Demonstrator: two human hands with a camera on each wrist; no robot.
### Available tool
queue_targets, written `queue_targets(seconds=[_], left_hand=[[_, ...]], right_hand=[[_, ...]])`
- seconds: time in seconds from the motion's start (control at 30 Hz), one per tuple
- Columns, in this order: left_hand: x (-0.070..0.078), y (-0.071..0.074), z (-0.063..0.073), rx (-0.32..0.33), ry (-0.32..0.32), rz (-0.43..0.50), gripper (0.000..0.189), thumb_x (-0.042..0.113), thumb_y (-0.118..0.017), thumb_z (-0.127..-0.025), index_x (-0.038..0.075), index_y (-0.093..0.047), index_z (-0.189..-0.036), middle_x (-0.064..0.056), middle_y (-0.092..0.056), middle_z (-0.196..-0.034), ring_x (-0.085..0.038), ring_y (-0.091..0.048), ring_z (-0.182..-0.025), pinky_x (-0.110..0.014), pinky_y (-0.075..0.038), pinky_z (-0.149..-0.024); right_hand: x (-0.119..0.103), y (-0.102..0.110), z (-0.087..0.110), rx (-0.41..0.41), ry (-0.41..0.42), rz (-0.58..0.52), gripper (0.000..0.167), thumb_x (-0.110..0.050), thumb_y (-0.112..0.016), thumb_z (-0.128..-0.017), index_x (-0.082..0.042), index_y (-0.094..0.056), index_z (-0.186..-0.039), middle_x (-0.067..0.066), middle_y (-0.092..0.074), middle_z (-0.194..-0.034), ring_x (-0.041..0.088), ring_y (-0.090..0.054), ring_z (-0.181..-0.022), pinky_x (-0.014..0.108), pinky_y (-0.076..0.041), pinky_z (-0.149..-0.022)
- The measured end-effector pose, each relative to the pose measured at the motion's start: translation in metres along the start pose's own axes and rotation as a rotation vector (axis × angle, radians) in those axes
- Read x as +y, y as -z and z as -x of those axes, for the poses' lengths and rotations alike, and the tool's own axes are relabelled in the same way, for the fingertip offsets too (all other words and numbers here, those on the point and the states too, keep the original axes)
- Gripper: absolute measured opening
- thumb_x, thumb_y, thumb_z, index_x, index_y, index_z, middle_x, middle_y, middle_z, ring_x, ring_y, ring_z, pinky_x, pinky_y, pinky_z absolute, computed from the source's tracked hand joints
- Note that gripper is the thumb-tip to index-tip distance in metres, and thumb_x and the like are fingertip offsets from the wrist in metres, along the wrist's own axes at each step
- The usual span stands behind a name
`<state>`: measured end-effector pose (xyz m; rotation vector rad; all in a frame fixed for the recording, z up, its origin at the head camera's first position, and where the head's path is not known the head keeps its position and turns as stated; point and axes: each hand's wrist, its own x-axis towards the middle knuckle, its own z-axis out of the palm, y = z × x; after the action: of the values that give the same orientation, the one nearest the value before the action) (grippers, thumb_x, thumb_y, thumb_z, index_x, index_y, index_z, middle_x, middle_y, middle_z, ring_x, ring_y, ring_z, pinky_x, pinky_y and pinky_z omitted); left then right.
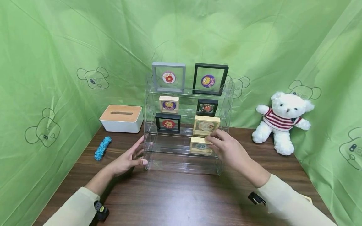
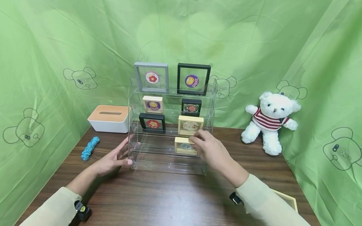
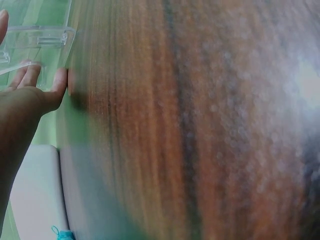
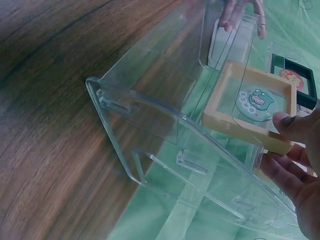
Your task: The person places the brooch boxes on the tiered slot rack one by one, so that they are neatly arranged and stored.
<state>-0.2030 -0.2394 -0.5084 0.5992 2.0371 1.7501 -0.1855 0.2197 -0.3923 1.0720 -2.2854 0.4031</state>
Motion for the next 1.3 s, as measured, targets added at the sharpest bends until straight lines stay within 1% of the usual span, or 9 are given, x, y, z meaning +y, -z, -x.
queue_targets(seconds=[0.13,0.27,0.37,0.6,0.77,0.87,1.03,1.1,1.3], left_hand=[[0.000,0.000,-0.001,-0.004,-0.004,-0.003,0.114,0.008,-0.076,-0.104,0.034,0.006,-0.179,-0.025,0.000,-0.186,-0.058,-0.006,-0.168,-0.069,-0.025,-0.130],[0.000,0.001,-0.001,-0.016,-0.016,-0.026,0.113,0.008,-0.074,-0.105,0.034,0.008,-0.179,-0.027,0.001,-0.185,-0.059,-0.007,-0.168,-0.062,-0.030,-0.131],[0.000,0.001,0.000,-0.013,-0.008,-0.040,0.113,0.008,-0.074,-0.105,0.035,0.007,-0.179,-0.025,0.001,-0.186,-0.059,-0.008,-0.168,-0.058,-0.033,-0.130],[0.001,0.001,0.001,-0.008,-0.003,-0.043,0.112,0.008,-0.074,-0.106,0.039,0.006,-0.178,-0.025,-0.004,-0.186,-0.060,-0.008,-0.167,-0.072,-0.022,-0.130],[0.000,0.001,0.001,-0.010,-0.014,-0.034,0.113,0.007,-0.074,-0.105,0.037,0.007,-0.178,-0.025,-0.006,-0.185,-0.059,-0.008,-0.168,-0.065,-0.027,-0.130],[-0.001,0.000,0.000,0.003,-0.007,-0.026,0.113,0.008,-0.075,-0.105,0.035,0.007,-0.179,-0.025,0.002,-0.186,-0.060,-0.005,-0.168,-0.067,-0.026,-0.130],[-0.001,-0.001,0.001,0.017,0.012,-0.003,0.114,0.008,-0.075,-0.104,0.034,0.007,-0.179,-0.022,0.010,-0.186,-0.059,0.000,-0.168,-0.071,-0.020,-0.130],[-0.001,-0.001,0.001,0.017,0.014,-0.001,0.114,0.007,-0.075,-0.104,0.034,0.007,-0.179,-0.021,0.010,-0.186,-0.059,0.000,-0.168,-0.071,-0.020,-0.130],[0.001,-0.002,0.002,0.011,0.012,-0.004,0.113,0.008,-0.074,-0.105,0.035,0.007,-0.179,-0.024,0.006,-0.186,-0.060,0.000,-0.168,-0.071,-0.020,-0.130]], right_hand=[[0.000,0.002,0.001,-0.006,0.013,0.047,0.037,-0.005,-0.095,-0.086,-0.011,-0.082,-0.120,0.006,-0.071,-0.112,0.021,-0.072,-0.095,0.036,-0.066,-0.076],[0.000,0.006,0.001,-0.011,0.014,0.060,0.037,-0.006,-0.094,-0.086,-0.011,-0.082,-0.121,0.006,-0.071,-0.114,0.021,-0.071,-0.096,0.035,-0.066,-0.076],[0.001,0.010,0.002,-0.003,0.007,0.045,0.036,-0.005,-0.093,-0.086,-0.010,-0.082,-0.120,0.007,-0.072,-0.115,0.021,-0.071,-0.098,0.036,-0.066,-0.078],[0.004,0.025,0.005,0.044,0.016,-0.004,0.039,-0.002,-0.094,-0.083,-0.006,-0.082,-0.120,0.008,-0.074,-0.117,0.022,-0.072,-0.102,0.035,-0.064,-0.084],[0.010,0.038,0.012,0.067,0.027,-0.037,0.044,0.000,-0.094,-0.080,-0.007,-0.082,-0.121,0.008,-0.075,-0.114,0.022,-0.073,-0.100,0.033,-0.063,-0.086],[0.017,0.047,0.020,0.064,0.013,-0.044,0.040,-0.004,-0.092,-0.085,-0.010,-0.082,-0.124,0.007,-0.075,-0.113,0.021,-0.073,-0.098,0.031,-0.062,-0.087],[0.030,0.060,0.034,0.071,0.013,-0.045,0.027,-0.026,-0.081,-0.101,-0.012,-0.082,-0.124,0.006,-0.077,-0.113,0.021,-0.075,-0.096,0.028,-0.063,-0.088],[0.038,0.066,0.040,0.053,0.009,-0.054,0.029,-0.026,-0.083,-0.099,-0.012,-0.082,-0.124,0.005,-0.078,-0.114,0.021,-0.076,-0.096,0.026,-0.063,-0.089],[0.060,0.080,0.062,-0.074,-0.044,-0.074,0.049,-0.009,-0.096,-0.079,-0.012,-0.082,-0.126,-0.001,-0.079,-0.115,0.012,-0.076,-0.095,0.016,-0.060,-0.090]])
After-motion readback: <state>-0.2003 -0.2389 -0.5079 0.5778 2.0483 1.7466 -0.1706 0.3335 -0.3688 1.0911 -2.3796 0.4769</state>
